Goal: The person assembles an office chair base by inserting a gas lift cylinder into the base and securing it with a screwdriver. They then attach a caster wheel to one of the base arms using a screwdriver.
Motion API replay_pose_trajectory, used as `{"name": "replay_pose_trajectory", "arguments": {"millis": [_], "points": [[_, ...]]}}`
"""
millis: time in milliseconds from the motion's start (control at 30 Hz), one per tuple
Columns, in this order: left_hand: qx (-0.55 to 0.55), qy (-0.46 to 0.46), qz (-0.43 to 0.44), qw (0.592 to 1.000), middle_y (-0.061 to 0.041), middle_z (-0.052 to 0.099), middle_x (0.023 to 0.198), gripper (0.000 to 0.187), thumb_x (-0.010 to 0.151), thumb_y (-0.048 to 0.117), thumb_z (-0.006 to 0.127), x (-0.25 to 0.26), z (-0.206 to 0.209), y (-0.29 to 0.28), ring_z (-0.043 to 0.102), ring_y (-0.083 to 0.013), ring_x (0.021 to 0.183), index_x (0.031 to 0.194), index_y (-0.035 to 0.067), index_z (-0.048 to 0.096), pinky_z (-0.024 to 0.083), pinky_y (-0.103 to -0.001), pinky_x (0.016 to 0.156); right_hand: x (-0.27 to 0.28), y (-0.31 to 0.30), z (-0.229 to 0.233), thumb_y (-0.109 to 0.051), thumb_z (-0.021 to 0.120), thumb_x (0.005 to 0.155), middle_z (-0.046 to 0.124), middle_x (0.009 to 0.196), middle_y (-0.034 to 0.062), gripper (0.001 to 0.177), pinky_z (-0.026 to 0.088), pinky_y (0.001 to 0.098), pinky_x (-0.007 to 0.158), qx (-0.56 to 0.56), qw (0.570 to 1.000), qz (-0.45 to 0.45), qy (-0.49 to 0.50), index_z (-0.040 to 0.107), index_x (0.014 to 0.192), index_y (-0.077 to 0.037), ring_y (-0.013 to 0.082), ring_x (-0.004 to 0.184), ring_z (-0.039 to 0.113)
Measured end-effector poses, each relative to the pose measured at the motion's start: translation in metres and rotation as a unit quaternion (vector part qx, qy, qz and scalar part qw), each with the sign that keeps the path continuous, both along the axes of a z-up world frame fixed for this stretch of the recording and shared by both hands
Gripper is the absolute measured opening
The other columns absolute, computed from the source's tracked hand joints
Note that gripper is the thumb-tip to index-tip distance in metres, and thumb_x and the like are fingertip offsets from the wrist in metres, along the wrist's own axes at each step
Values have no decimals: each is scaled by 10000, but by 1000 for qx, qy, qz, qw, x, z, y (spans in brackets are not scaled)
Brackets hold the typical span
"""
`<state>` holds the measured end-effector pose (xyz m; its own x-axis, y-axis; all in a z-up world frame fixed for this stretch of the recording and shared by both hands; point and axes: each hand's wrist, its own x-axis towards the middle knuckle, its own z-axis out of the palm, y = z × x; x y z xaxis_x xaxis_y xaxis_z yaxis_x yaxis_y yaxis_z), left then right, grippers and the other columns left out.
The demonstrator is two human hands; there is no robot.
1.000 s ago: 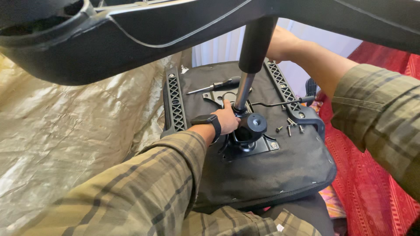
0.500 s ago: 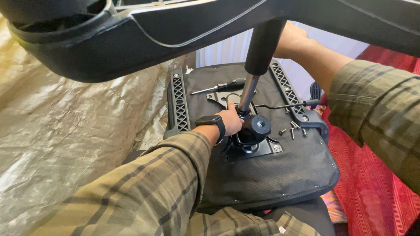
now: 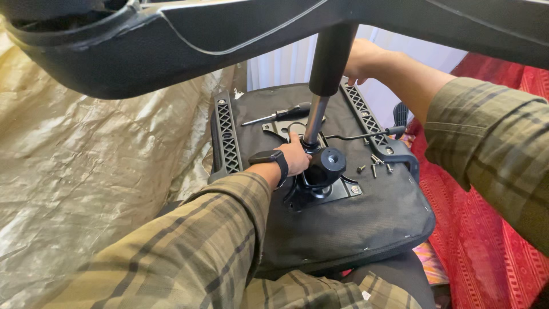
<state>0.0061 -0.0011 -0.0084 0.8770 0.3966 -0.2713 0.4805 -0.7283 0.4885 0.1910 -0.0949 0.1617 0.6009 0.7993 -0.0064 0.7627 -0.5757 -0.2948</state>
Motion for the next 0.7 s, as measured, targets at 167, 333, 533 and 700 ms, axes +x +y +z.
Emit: {"name": "replay_pose_trajectory", "arguments": {"millis": [167,333,533,700], "points": [[-12,7,-1,1000,-286,669,1247,974,953,363,626,-3,4,0,656,-405,1191,1588,-52,16,485,-444,1041,12,-1,-2,-330,587,967,745,1100,190,332,578,458,815,-89,974,65,-197,753,1147,-105,361,943,732],[1,8,-7,1000,-296,651,1262,973,958,383,625,-3,3,1,639,-418,1205,1583,-43,13,476,-448,1050,5,-8,2,-406,613,944,698,1196,192,396,540,520,872,-27,983,36,-179,703,1225,-142,419,1091,666],[1,12,6,1000,-312,637,1286,1002,949,398,639,8,-11,4,632,-428,1223,1587,-44,5,474,-456,1063,-13,-10,3,-443,645,912,724,1168,205,434,552,528,890,-45,985,-76,-148,729,1200,-130,423,1087,686],[11,15,3,1000,-331,611,1306,1041,948,388,651,18,-24,8,614,-433,1239,1589,-45,-47,461,-461,1077,-25,-19,4,-572,615,952,733,1094,245,582,563,514,854,-42,976,-163,-141,748,1077,-20,406,995,703]]}}
